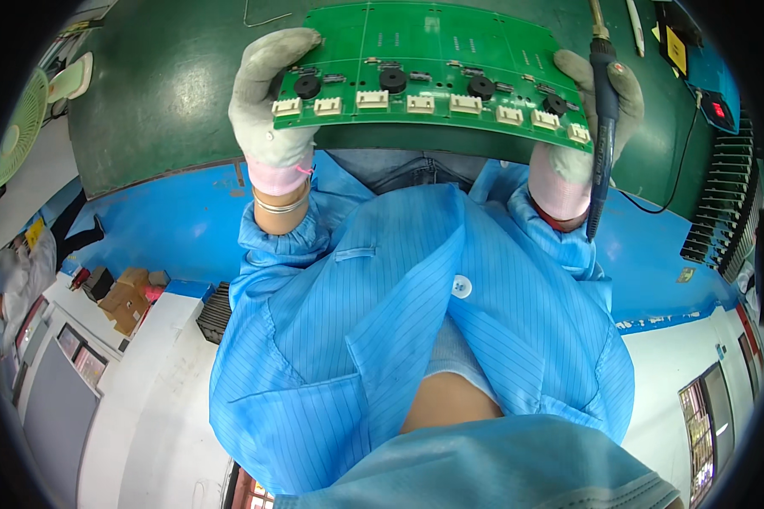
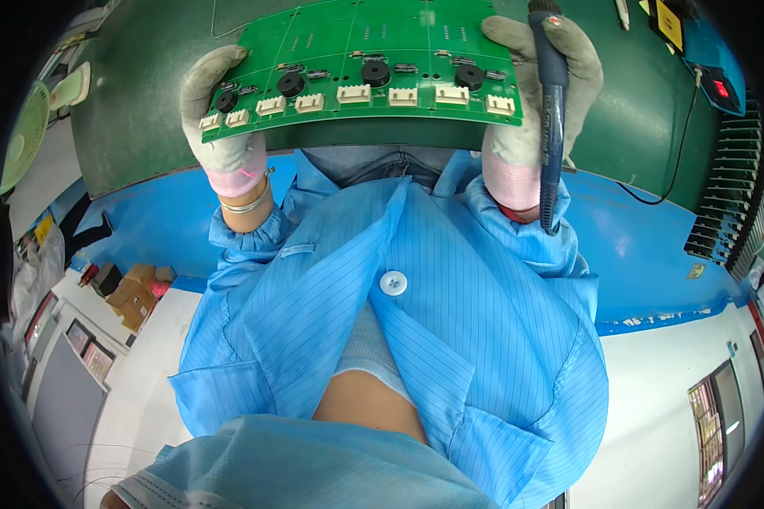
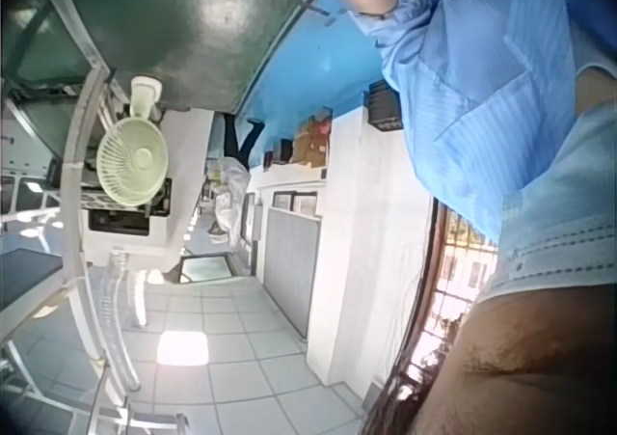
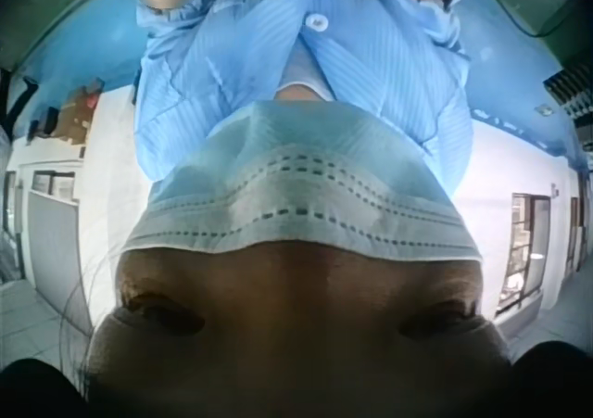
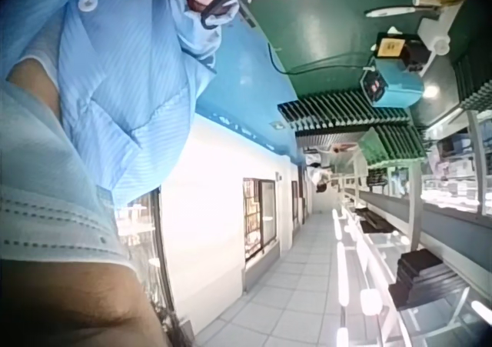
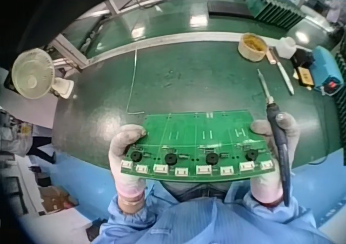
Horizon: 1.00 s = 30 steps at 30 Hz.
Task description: Soldering components onto multiple printed circuit boards at a manual assembly station.
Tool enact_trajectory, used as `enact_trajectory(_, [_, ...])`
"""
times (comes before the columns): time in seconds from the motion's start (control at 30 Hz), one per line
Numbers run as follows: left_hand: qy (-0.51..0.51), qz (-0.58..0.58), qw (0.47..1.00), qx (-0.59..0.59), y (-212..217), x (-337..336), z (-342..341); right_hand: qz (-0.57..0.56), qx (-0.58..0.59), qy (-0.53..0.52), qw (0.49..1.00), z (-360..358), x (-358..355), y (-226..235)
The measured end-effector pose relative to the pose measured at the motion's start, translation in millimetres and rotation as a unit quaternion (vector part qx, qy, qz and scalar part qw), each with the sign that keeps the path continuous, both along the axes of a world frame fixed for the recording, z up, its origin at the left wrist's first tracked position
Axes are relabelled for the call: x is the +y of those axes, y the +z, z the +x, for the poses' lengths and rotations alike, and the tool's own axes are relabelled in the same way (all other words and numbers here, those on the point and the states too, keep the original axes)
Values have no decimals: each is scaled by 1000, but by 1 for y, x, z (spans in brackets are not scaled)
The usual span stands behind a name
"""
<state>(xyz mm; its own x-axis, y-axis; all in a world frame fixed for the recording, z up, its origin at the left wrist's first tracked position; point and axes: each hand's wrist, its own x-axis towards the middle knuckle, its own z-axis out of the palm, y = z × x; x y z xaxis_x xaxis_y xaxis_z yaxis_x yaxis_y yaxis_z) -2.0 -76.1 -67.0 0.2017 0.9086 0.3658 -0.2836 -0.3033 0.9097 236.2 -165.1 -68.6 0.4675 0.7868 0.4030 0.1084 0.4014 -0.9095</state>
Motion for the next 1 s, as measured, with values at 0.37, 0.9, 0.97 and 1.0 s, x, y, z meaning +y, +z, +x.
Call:
enact_trajectory(0.37, [25,86,991,102,0,3,2,-23,15,-47,998,4,3,0])
enact_trajectory(0.9, [88,386,892,219,47,-1,18,-95,273,15,957,0,8,44])
enact_trajectory(0.97, [124,467,841,243,49,-14,24,-166,-87,-43,981,14,4,44])
enact_trajectory(1.0, [126,473,837,246,57,-19,25,-150,106,33,982,42,-3,24])
